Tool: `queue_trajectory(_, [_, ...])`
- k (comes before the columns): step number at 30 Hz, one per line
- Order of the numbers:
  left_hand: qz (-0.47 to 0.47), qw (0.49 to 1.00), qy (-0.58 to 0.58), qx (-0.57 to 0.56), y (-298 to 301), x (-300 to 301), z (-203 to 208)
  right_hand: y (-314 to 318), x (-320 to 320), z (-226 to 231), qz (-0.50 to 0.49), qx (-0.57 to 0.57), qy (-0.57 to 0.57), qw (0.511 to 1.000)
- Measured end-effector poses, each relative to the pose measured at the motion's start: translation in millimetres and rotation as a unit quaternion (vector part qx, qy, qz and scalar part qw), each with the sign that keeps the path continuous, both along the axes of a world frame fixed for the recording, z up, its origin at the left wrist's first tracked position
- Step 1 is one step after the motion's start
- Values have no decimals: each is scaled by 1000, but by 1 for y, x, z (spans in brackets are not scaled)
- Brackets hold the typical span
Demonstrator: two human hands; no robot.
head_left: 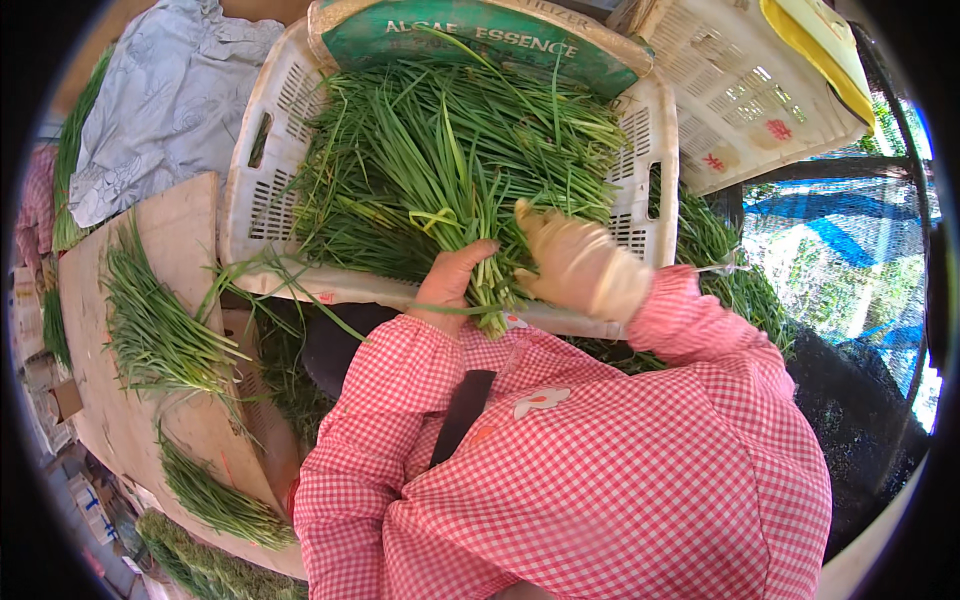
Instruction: The person picks up bunches of green stalks, removes loose or yellowed pieces by hand, and places the sorted bunches into a white plastic crate.
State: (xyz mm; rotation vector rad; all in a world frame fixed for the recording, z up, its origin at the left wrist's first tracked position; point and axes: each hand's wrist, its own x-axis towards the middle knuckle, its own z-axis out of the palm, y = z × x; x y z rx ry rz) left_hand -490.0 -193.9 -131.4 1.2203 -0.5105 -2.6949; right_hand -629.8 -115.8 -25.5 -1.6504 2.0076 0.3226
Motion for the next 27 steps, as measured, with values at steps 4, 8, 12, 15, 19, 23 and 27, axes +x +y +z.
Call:
queue_trajectory(4, [-10, 998, -50, -19, 0, -2, 2, -4, 9, -82, -37, 133, 37, 990])
queue_trajectory(8, [-22, 999, -28, -16, 3, -1, -4, -7, -5, -113, -81, 141, 10, 987])
queue_trajectory(12, [-5, 998, -51, -22, 4, 0, 4, -11, -16, -124, -103, 119, -23, 987])
queue_trajectory(15, [-33, 996, -80, -11, 2, 0, 7, -10, -22, -133, -126, 122, -43, 984])
queue_trajectory(19, [-35, 999, 6, 34, 1, 19, 11, 5, -50, -171, -144, 82, -6, 986])
queue_trajectory(23, [-1, 999, 10, 39, 7, 34, 39, 4, -63, -199, -131, 113, 10, 985])
queue_trajectory(27, [-16, 997, 64, 35, 2, 57, 91, 5, -63, -181, -132, 136, 4, 982])
